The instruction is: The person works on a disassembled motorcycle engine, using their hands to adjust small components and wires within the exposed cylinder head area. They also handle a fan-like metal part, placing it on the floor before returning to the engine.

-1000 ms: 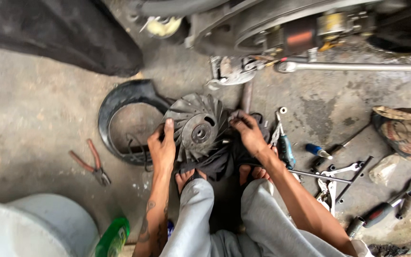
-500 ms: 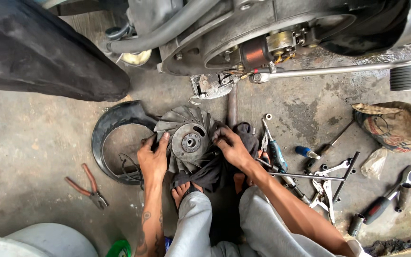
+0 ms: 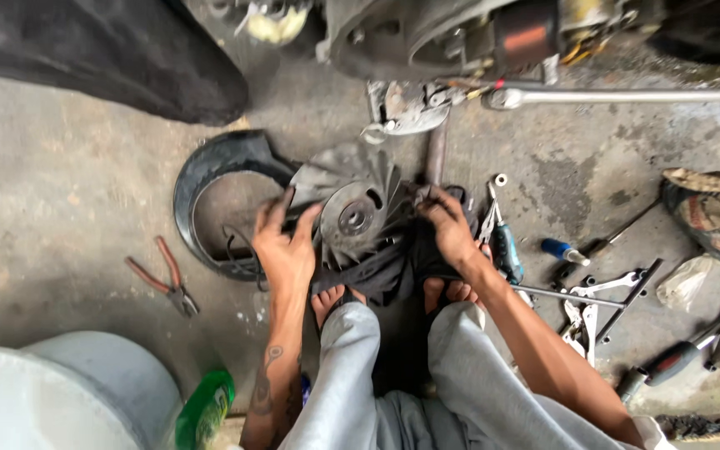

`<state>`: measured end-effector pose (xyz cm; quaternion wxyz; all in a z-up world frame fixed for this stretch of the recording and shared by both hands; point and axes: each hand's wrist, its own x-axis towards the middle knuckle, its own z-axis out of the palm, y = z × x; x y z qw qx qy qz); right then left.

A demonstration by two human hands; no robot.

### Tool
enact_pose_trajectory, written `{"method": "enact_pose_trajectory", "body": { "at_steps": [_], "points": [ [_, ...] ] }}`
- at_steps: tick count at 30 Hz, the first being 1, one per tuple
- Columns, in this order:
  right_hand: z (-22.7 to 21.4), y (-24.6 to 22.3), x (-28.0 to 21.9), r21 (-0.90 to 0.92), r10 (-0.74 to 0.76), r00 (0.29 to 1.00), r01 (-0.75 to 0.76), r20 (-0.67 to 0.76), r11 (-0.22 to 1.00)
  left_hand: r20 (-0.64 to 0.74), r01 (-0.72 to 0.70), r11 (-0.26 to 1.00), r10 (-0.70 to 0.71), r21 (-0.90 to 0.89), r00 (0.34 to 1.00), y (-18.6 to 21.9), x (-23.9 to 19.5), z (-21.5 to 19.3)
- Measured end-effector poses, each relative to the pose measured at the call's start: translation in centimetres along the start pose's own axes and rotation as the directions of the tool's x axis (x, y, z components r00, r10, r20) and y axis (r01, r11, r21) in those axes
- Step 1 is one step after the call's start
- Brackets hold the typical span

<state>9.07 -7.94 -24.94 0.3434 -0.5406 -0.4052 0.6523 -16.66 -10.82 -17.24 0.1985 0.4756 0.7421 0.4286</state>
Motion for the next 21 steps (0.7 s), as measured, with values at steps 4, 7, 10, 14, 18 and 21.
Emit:
{"method": "enact_pose_trajectory", "body": {
  "at_steps": [4,7,10,14,18,21],
  "points": [
    [0.3,1.6,0.9,0.056,0.018,0.999,-0.02,0.037,0.998,0.019,-0.045,0.999,0.045,0.02,0.999,4.4,1.5,-0.8],
    [1.6,0.2,1.1,0.095,-0.026,0.997,0.019,0.068,0.995,0.037,-0.111,0.993,0.11,0.032,0.993,6.8,2.4,-1.2],
    [2.6,-0.1,1.2,0.245,0.051,0.997,-0.064,0.057,0.967,0.073,-0.178,0.979,0.171,0.102,0.983,8.0,2.8,-1.3],
    [3.5,-3.2,-0.3,0.284,0.11,0.989,-0.134,0.1,0.949,0.147,-0.112,0.988,0.096,0.103,0.985,8.5,3.6,-1.5],
    [3.3,-3.6,-1.0,0.254,0.171,0.981,-0.19,0.095,0.948,0.161,-0.059,0.996,0.048,0.064,0.986,7.8,6.0,-1.8],
    [3.4,-3.4,-1.5,0.27,0.196,0.972,-0.225,0.131,0.936,0.2,-0.07,0.997,0.061,0.041,0.978,6.0,7.0,-1.4]
  ]
}}
